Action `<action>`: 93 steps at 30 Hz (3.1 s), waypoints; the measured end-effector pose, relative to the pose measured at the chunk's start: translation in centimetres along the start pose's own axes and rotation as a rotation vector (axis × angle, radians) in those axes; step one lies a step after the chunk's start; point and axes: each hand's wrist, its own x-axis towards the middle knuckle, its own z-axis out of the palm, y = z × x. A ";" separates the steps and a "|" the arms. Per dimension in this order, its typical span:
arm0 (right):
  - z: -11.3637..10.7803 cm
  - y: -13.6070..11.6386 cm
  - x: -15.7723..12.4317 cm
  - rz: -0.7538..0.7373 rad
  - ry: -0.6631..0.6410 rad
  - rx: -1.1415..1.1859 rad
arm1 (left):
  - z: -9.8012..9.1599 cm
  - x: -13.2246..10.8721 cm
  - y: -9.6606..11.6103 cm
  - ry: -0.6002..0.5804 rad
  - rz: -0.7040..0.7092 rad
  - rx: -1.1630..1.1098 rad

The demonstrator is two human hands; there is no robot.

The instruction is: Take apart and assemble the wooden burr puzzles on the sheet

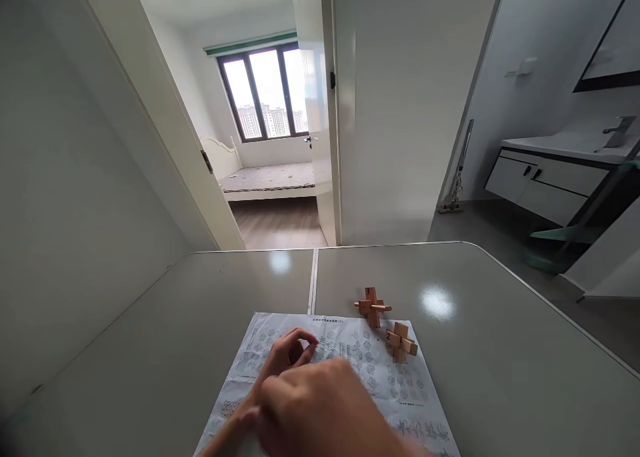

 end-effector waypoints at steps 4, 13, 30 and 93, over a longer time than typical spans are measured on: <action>-0.4 5.9 -0.1 0.341 0.126 -0.116 | -0.2 0.0 0.5 0.008 0.000 0.028; 3.0 13.4 -2.4 0.851 0.409 1.115 | 0.1 0.0 0.1 0.009 -0.006 0.050; 5.8 18.8 -1.7 0.697 0.800 1.628 | -0.1 -0.1 0.5 0.001 -0.025 0.038; 8.3 14.0 -3.5 0.245 0.303 0.028 | -0.6 1.5 -2.4 0.125 -0.159 -1.086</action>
